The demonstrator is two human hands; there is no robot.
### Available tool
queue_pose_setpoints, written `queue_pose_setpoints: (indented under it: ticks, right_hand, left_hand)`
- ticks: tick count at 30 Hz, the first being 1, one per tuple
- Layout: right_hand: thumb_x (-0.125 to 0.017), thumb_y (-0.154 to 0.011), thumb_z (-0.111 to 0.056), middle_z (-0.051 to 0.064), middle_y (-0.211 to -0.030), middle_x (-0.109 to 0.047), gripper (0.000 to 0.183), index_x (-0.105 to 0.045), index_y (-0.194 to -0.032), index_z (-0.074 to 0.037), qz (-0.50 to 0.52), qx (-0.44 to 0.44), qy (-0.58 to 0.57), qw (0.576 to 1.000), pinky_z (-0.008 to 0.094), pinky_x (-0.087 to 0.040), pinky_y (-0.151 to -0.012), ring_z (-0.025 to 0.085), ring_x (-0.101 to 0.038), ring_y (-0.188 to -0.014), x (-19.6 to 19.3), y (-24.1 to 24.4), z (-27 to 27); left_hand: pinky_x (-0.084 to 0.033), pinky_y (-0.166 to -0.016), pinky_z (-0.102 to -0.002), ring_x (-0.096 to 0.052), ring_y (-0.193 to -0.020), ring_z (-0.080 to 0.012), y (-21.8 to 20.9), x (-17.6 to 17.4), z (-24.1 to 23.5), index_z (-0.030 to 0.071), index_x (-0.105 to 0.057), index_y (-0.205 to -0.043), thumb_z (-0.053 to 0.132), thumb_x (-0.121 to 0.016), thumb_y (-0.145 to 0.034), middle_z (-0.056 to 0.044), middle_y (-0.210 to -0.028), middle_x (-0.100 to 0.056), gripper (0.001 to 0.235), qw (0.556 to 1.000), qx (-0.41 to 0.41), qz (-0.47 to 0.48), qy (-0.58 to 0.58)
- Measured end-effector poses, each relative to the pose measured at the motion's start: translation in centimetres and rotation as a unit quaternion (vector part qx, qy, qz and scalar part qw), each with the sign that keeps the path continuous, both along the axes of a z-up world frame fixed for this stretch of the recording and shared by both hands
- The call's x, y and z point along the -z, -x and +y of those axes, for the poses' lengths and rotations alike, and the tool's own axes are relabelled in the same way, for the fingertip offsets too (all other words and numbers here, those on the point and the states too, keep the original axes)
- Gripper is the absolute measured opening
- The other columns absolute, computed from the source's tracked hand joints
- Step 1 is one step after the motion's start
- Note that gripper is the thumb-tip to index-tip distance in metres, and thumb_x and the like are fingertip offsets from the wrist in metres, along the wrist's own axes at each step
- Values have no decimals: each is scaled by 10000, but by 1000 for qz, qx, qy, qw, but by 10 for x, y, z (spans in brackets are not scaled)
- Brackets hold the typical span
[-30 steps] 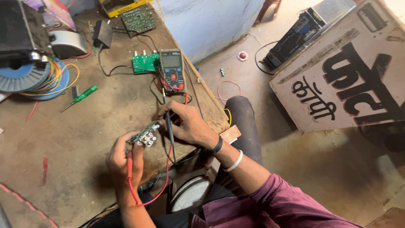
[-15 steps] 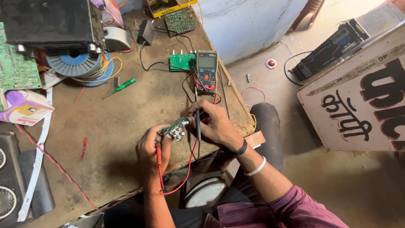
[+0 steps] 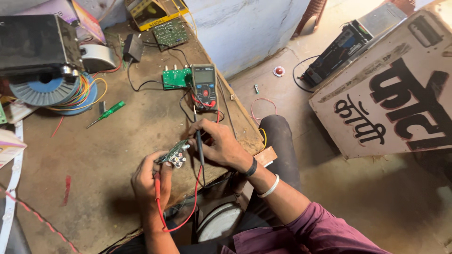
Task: The person uses a multimeter to test a small green circuit board. They hold the board with one hand and touch various points on it with the multimeter probes to check electrical continuity or voltage.
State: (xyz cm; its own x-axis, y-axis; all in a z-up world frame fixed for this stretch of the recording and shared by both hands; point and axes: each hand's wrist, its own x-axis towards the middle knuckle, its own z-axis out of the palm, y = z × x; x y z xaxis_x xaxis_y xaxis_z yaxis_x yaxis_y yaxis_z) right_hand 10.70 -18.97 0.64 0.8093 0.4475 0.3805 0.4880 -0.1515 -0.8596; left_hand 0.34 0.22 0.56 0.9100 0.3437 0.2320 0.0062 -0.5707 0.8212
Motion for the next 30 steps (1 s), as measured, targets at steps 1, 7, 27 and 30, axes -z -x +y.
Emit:
queue_pose_setpoints:
  ticks: [1,7,27,30]
  right_hand:
    - [-770,-929,-108,71,-919,-719,237,-618,-1104,-58,-8,-3,-5,1000,315,-581,-705,196,-740,-825,0,0,0]
    - [-748,-951,-93,66,-961,-721,218,-646,-1142,-77,48,-24,-26,998,308,-596,-751,166,-737,-856,4,2,-4]
    - [-735,-968,-216,3,-946,-709,257,-636,-1190,-132,32,-18,-28,999,252,-566,-688,121,-683,-752,21,3,-2]
    - [-734,-968,-221,-1,-948,-708,257,-631,-1187,-134,27,-15,-32,999,248,-568,-687,117,-684,-754,20,3,-2]
  left_hand:
    - [-492,-630,-350,-582,-628,-217,1,2,0,49,-718,-1091,78,-698,-870,-115,-753,-633,224,1000,-1,-3,0]
    - [-527,-733,-313,-676,-808,-193,3,22,5,60,-709,-1141,138,-678,-958,-107,-932,-718,202,1000,7,-2,19]
    - [-434,-646,-146,-608,-728,-45,1,142,83,-110,-559,-1321,205,-681,-1066,-111,-908,-678,423,980,128,32,148]
    - [-457,-697,-141,-623,-756,-48,9,134,72,-113,-540,-1291,197,-679,-1117,-113,-949,-689,381,987,110,-2,119]
